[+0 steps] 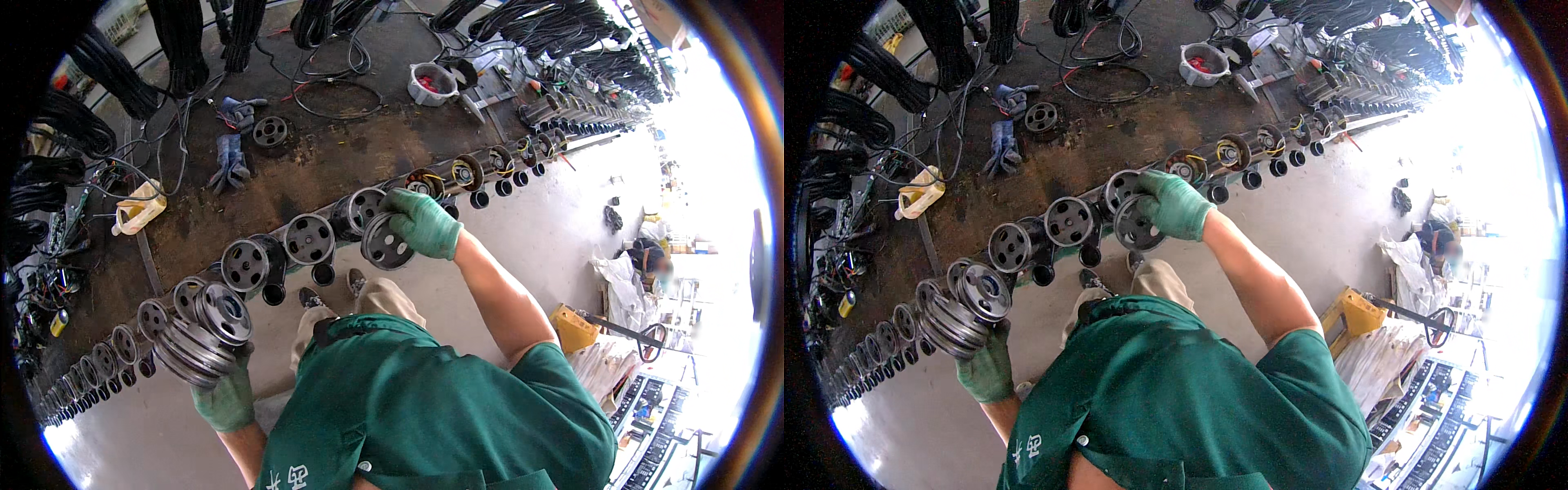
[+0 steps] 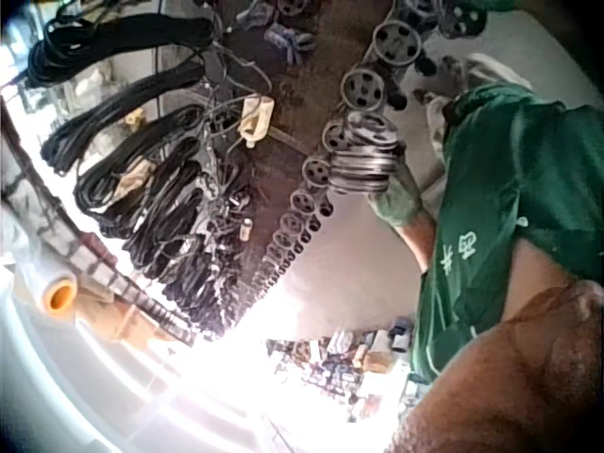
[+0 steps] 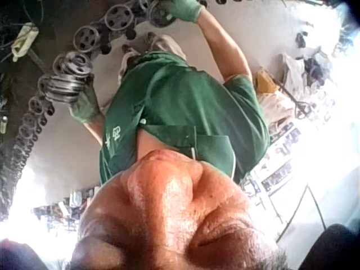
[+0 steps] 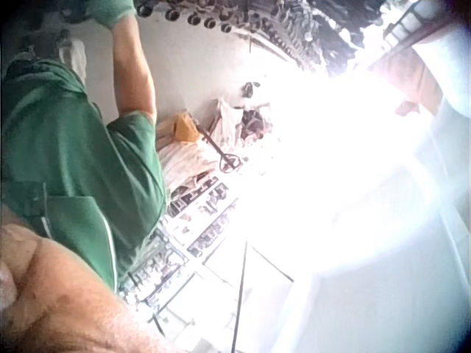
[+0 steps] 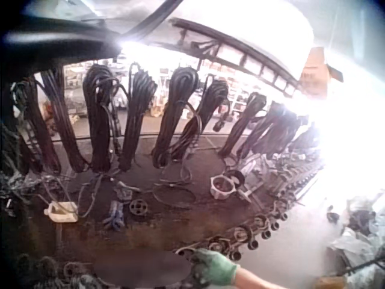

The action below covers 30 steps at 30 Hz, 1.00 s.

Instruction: The person picks up metal pulleys from a blue bin and places them onto a long row of cylindrical components on a workbench. They then insert wires into the center of the pulleys and secure them with small clips. The person repeats this process for multiple units along the assembly line.

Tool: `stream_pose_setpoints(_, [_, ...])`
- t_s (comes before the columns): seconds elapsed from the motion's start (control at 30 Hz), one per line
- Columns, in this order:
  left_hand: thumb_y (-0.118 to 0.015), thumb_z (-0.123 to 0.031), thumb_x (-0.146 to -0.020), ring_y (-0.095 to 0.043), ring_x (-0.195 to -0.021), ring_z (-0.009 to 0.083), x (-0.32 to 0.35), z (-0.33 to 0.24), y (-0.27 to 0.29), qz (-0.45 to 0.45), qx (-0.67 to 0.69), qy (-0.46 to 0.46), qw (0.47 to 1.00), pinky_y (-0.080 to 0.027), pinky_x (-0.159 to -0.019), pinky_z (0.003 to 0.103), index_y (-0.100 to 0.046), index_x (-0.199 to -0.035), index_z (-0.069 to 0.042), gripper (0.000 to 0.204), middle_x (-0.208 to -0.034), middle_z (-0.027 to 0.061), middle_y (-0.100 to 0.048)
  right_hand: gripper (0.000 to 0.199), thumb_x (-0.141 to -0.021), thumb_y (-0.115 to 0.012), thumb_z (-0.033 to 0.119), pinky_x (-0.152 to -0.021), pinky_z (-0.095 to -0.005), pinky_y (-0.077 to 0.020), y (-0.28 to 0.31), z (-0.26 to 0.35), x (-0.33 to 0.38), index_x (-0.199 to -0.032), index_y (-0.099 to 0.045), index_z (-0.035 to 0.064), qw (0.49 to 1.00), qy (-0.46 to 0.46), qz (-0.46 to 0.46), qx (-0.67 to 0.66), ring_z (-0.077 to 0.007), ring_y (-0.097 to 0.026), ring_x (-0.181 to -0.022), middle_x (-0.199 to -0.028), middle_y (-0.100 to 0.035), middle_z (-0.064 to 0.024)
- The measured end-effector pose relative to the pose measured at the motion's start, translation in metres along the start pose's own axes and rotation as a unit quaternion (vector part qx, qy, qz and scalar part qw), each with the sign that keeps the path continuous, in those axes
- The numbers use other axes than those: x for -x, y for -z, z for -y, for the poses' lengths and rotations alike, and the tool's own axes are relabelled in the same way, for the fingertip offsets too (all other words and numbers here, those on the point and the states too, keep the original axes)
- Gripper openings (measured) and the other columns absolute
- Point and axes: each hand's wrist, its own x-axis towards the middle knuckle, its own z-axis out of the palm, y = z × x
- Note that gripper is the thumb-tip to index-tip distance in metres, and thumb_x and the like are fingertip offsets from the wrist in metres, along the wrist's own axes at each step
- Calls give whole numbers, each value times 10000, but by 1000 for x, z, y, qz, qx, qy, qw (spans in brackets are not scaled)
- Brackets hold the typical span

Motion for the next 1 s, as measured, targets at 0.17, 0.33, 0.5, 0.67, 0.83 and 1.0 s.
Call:
stream_pose_setpoints(0.17, [-615, -349, -994, -480, -1393, 251, -2, 2, -28, -36, -17, 29, 999, -416, -1147, 471, -397, -1553, -84, 656, -1523, 96, -509, 184, -901, -623, 95, -824, -425, -530, 42, -41, -10, -1037, -662, -23, 981, -65, -173, -63, -400, -672, -937, -1026, -683, -236])
stream_pose_setpoints(0.33, [-636, -265, -987, -501, -1379, 276, 8, 1, -97, 47, 68, -83, 993, -433, -1132, 498, -435, -1521, -52, 609, -1523, 130, -504, 281, -903, -598, 228, -923, -479, -525, 68, -108, -53, -1036, -684, -4, 951, -7, -159, 264, -420, -650, -1026, -1048, -686, -245])
stream_pose_setpoints(0.5, [-631, -538, -966, -592, -1281, 157, 15, 1, -188, -4, -696, -333, 637, -516, -1006, 341, -560, -1423, -179, 585, -1422, 5, -609, 485, -898, -649, 259, -991, -524, -498, 62, -121, -48, -1295, -575, -9, 960, 47, -111, 252, -454, -590, -1143, -1275, -587, -263])
stream_pose_setpoints(0.67, [-672, -570, -916, -655, -1176, 192, 17, 3, -293, -20, -796, -443, 413, -564, -919, 359, -616, -1358, -190, 585, -1321, 18, -652, 509, -958, -622, 216, -1041, -493, -481, 84, -136, -36, -1403, -519, -9, 977, 137, -68, 148, -446, -562, -1229, -1339, -564, -264])
stream_pose_setpoints(0.83, [-730, -508, -869, -638, -1200, 258, 14, -5, -385, 69, -711, -512, 476, -554, -950, 400, -647, -1323, -156, 580, -1326, 30, -641, 480, -1009, -584, 155, -1043, -403, -496, 122, -139, -17, -1455, -481, 9, 970, 153, 13, -186, -309, -616, -1200, -1374, -589, -195])
stream_pose_setpoints(1.0, [-719, -335, -890, -606, -1254, 312, 11, 12, -429, 141, -696, -473, 522, -487, -1072, 480, -682, -1311, -197, 445, -1349, 65, -638, 456, -1095, -503, 199, -1069, -343, -478, 149, -169, -8, -1506, -457, 7, 869, 141, 206, -428, -188, -577, -1263, -1400, -603, -133])
